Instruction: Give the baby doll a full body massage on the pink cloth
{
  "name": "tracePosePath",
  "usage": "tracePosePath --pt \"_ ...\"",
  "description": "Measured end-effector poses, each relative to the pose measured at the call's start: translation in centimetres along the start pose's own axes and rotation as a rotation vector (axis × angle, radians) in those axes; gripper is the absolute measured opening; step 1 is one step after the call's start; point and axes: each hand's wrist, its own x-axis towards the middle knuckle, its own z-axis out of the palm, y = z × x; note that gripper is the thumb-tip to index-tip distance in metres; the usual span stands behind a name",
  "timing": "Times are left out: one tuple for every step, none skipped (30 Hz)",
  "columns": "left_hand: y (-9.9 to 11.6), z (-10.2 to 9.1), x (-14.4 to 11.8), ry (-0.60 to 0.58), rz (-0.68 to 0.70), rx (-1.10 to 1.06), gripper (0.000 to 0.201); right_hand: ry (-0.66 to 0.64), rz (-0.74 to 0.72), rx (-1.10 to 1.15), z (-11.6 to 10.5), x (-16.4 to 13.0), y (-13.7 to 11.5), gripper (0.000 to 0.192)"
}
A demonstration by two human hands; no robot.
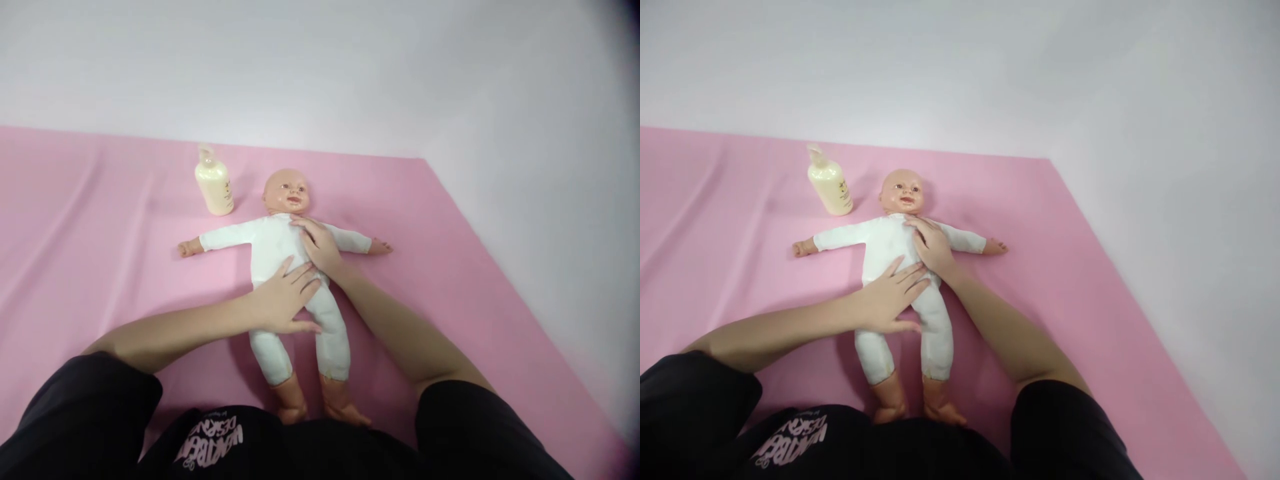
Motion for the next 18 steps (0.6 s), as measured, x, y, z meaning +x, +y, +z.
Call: tracePosePath --pt "0.2 0.1 0.1 -0.001 0.035 -0.018 0.092 -0.003 -0.002 -0.007 0.0 0.0 0.0 0.037" --pt "0.4 0.1 0.2 -0.002 0.074 -0.041 0.091 -0.007 -0.004 -0.015 0.0 0.0 0.1 0.037" --pt "0.6 0.2 0.3 -0.004 0.117 -0.070 0.089 -0.011 -0.006 -0.022 -0.1 0.0 0.1 0.038" --pt "0.9 0.2 0.5 -0.007 0.164 -0.102 0.086 -0.013 -0.008 -0.029 -0.1 0.0 0.1 0.038" --pt "1.2 0.2 0.6 -0.010 0.215 -0.137 0.083 -0.016 -0.009 -0.038 -0.2 0.0 0.1 0.038" --pt "1.5 0.2 0.7 -0.015 0.269 -0.174 0.078 -0.021 -0.010 -0.052 -0.2 0.0 0.0 0.039" --pt "1.8 0.2 0.8 -0.021 0.324 -0.212 0.072 -0.031 -0.013 -0.075 -0.3 0.0 -0.1 0.040" --pt "2.1 0.3 0.8 -0.026 0.377 -0.251 0.067 -0.048 -0.015 -0.109 -0.3 -0.1 -0.4 0.041" --pt "2.4 0.3 0.8 -0.033 0.423 -0.285 0.063 -0.072 -0.015 -0.152 -0.3 -0.2 -0.7 0.043" --pt "2.8 0.3 0.8 -0.039 0.463 -0.315 0.059 -0.103 -0.011 -0.203 -0.2 -0.4 -1.2 0.045" --pt "3.1 0.4 0.8 -0.046 0.502 -0.342 0.055 -0.137 -0.003 -0.257 -0.2 -0.7 -1.8 0.047" --pt "3.4 0.4 0.7 -0.052 0.544 -0.368 0.049 -0.175 0.003 -0.309 0.0 -1.0 -2.4 0.049" --pt "3.6 0.4 0.7 -0.060 0.590 -0.391 0.043 -0.218 0.002 -0.355 0.2 -1.5 -3.1 0.051" --pt "3.8 0.3 0.7 -0.070 0.644 -0.411 0.036 -0.269 -0.018 -0.391 0.4 -2.0 -3.8 0.053" --pt "3.8 0.2 0.6 -0.074 0.693 -0.424 0.030 -0.333 -0.067 -0.415 0.7 -2.5 -4.4 0.054" --pt "3.8 0.0 0.7 -0.069 0.728 -0.428 0.026 -0.397 -0.131 -0.427 0.9 -3.0 -4.9 0.054" --pt "3.6 -0.2 0.7 -0.042 0.735 -0.421 0.025 -0.448 -0.189 -0.433 1.3 -3.4 -5.2 0.055" --pt "3.2 -0.5 0.7 0.001 0.711 -0.403 0.026 -0.481 -0.232 -0.435 1.6 -3.7 -5.4 0.056"
